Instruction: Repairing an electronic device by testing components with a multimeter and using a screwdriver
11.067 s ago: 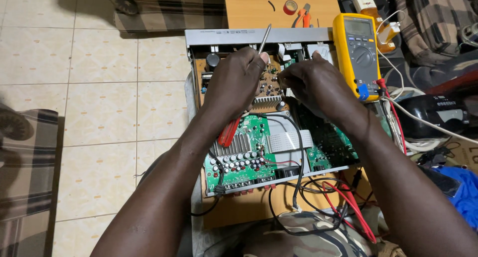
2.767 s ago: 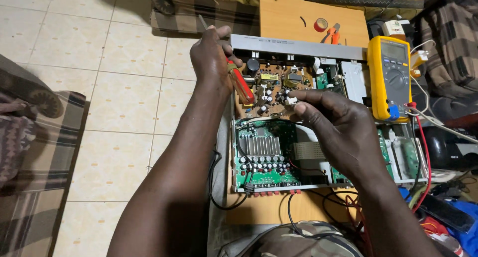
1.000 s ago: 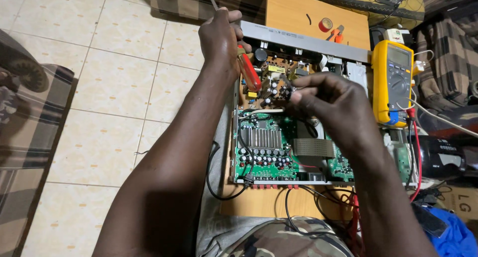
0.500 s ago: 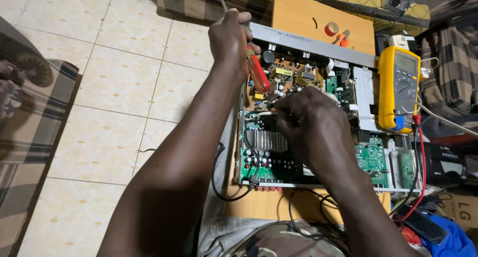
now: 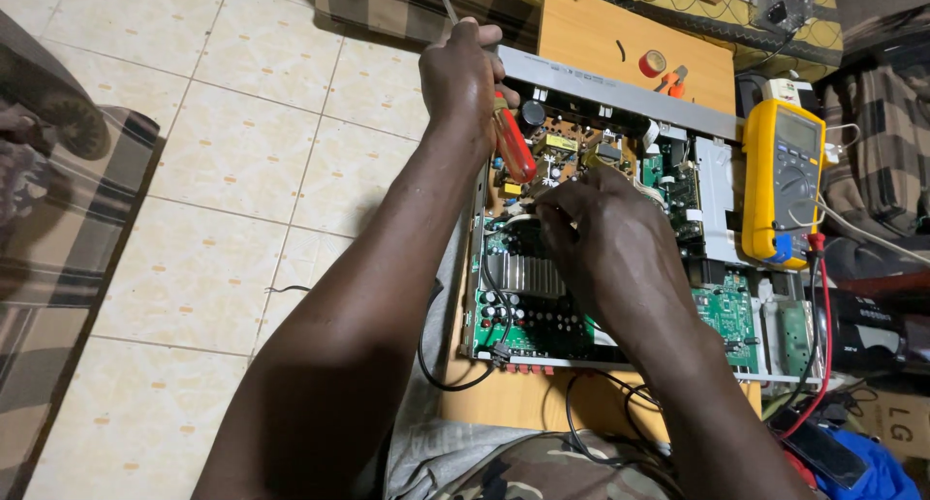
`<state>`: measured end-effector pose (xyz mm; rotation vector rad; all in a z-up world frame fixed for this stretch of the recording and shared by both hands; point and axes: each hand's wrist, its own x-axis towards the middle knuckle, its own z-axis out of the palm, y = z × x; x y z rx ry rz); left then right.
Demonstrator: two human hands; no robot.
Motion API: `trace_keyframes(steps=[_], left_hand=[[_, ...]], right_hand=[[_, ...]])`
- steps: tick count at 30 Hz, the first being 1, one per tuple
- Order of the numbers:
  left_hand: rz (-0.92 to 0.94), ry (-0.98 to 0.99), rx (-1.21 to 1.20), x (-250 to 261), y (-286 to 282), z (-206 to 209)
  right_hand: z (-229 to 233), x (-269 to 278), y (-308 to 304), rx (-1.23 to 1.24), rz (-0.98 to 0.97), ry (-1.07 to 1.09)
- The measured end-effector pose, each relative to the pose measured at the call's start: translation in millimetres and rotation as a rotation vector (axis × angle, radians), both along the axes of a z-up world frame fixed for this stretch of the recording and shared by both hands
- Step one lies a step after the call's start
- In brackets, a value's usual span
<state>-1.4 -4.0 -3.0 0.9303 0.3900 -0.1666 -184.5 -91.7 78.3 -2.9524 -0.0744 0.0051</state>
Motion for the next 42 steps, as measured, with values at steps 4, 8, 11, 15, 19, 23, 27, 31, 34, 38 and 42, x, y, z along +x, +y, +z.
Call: trace_keyframes(steps=[4,8,11,15,19,23,27,31,34,38,42], left_hand=[[0.004,0.025,-0.004,-4,2,6],[-0.016,0.016,0.006,-6,4,8],[-0.016,0.028,0.012,-5,3,8],[-0.012,0.019,0.009,-4,2,6],[-0.016,0.014,0.0,-1,0,1],[-0.013,0.02,-0.013,0,-1,1],[0.004,0.013,-0.021,-2,-1,3],[-0.005,0.007,-0.008,-2,-1,2],[-0.005,0.016,-0.022,-2,-1,2],[-0.025,0.012,0.006,-6,3,8],[-0.023,0.036,0.008,-8,4,12]], right_hand=[[3,10,2,0.005,-0.007,0.043],[8,19,3,0.125,-0.079,0.098],[14,23,4,0.137,-0.127,0.171],[16,26,-4,0.187,-0.06,0.306],[6,25,-17,0.269,0.021,0.342],[7,23,-17,0.275,-0.05,0.425],[25,19,-7,0.135,-0.185,0.472],[43,14,7,0.334,-0.275,0.441],[35,14,2,0.2,-0.115,0.256],[11,18,-2,0.126,0.043,0.1],[17,19,13,0.045,-0.118,0.264]])
